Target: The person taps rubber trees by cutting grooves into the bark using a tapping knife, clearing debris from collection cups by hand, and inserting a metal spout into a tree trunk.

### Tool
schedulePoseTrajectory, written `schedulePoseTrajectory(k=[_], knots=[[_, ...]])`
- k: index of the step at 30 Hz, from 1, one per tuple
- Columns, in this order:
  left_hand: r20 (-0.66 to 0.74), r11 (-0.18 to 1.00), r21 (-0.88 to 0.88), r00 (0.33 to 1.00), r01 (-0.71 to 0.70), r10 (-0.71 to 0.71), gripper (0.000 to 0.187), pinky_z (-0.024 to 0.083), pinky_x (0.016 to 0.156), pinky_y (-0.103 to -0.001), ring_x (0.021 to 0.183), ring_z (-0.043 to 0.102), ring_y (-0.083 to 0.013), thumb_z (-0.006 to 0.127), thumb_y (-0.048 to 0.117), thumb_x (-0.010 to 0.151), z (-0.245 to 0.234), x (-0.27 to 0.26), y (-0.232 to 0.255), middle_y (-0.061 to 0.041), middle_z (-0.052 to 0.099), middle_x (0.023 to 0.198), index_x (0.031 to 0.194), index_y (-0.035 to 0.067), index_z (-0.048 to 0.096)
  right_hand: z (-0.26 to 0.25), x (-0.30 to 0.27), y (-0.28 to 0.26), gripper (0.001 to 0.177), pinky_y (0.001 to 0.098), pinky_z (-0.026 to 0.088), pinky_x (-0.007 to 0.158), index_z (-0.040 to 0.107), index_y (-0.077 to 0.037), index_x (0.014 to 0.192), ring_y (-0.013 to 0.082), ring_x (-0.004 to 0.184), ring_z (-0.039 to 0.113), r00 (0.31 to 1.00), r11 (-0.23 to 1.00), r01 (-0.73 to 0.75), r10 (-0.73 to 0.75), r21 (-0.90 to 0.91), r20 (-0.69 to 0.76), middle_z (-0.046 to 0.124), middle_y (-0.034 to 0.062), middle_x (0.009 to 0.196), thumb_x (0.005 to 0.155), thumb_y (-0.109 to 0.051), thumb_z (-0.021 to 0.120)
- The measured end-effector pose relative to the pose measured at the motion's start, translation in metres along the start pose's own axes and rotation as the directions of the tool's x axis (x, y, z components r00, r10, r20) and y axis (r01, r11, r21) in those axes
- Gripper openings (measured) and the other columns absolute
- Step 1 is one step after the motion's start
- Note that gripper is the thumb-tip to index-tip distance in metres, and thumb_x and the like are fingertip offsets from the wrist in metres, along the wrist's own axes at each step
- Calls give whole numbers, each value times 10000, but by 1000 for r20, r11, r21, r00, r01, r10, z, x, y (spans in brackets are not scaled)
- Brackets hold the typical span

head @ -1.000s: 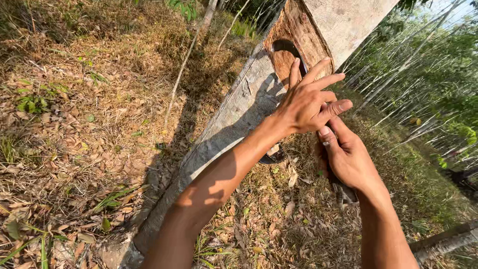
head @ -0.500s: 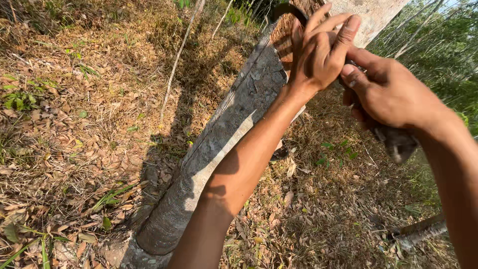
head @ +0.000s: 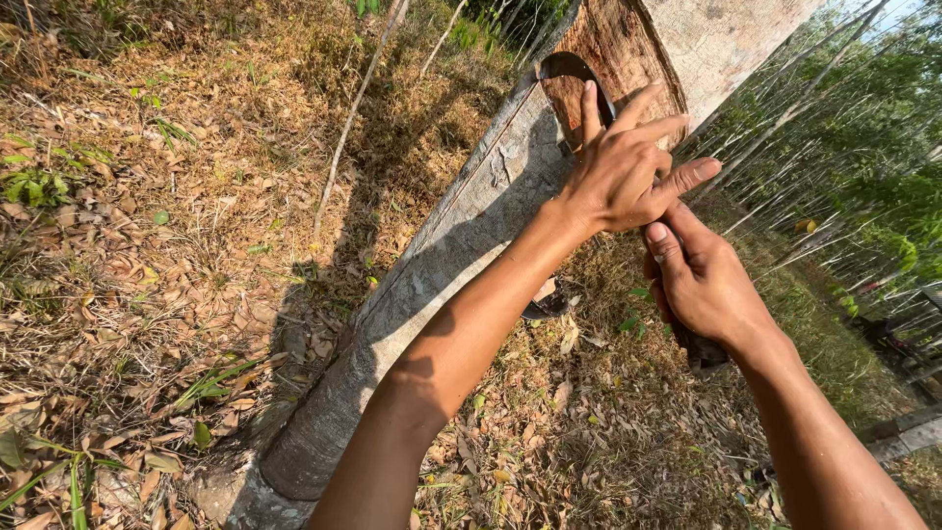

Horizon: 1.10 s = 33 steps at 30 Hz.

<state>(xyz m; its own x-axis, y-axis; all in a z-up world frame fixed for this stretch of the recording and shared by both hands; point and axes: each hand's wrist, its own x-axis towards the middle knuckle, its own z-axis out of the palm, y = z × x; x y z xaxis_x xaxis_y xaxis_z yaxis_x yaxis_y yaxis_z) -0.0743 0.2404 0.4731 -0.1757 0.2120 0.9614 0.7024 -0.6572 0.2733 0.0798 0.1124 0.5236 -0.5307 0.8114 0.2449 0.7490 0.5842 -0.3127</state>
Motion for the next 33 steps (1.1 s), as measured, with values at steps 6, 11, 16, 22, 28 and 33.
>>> schedulePoseTrajectory(k=[6, 11, 16, 22, 28, 33], knots=[[-12, 998, 56, 1000, -24, 25, 930, -91, 1179, -812, 1491, 329, -402, 228, 768, 923, -2, -7, -6, -110, 710, 1299, 473, 109, 706, 12, 14, 28, 472, 409, 550, 679, 474, -195, 1523, 174, 693, 634, 975, 976, 216, -217, -21, -48, 646, 77, 758, 1070, -320, 438], [-50, 996, 86, 998, -31, 35, 923, -64, 1212, -799, 1481, 378, -382, 279, 776, 928, 0, -13, -10, -95, 742, 1237, 606, 62, 769, 15, 19, 33, 418, 440, 553, 697, 522, -179, 1446, 202, 666, 661, 982, 979, 174, -181, -108, -51, 670, 99, 757, 1072, -343, 434], [-138, 983, 174, 987, -63, 88, 901, -63, 1269, -787, 1538, 388, -353, 325, 776, 1000, 4, -20, -13, -54, 743, 1186, 900, 23, 811, 15, 19, 25, 415, 487, 556, 677, 509, -219, 1438, 263, 588, 695, 993, 978, 105, -114, -178, -41, 713, 124, 739, 1051, -336, 419], [-80, 996, 89, 996, -31, 38, 865, -67, 1208, -798, 1464, 406, -403, 320, 749, 932, -3, -23, -11, -89, 760, 1202, 588, 93, 766, 15, 16, 20, 409, 540, 530, 643, 516, -215, 1426, 363, 469, 654, 989, 955, 126, -143, -269, -45, 652, 217, 587, 1039, -337, 461], [-126, 999, 5, 991, -36, 36, 862, -72, 1220, -798, 1476, 407, -397, 292, 742, 963, 0, -24, -18, -67, 767, 1162, 612, 109, 760, 17, 19, 20, 392, 525, 538, 481, 541, -206, 1408, 332, 382, 599, 997, 949, 68, -72, -309, -3, 634, 220, 508, 1055, -340, 435], [-143, 999, -15, 989, -34, 31, 858, -56, 1226, -805, 1460, 434, -385, 292, 718, 972, -2, -25, -17, -54, 786, 1100, 578, 97, 737, 17, 17, 16, 418, 516, 517, 500, 525, -198, 1430, 335, 360, 578, 987, 940, 144, -159, -309, -25, 617, 243, 505, 1038, -317, 443]])
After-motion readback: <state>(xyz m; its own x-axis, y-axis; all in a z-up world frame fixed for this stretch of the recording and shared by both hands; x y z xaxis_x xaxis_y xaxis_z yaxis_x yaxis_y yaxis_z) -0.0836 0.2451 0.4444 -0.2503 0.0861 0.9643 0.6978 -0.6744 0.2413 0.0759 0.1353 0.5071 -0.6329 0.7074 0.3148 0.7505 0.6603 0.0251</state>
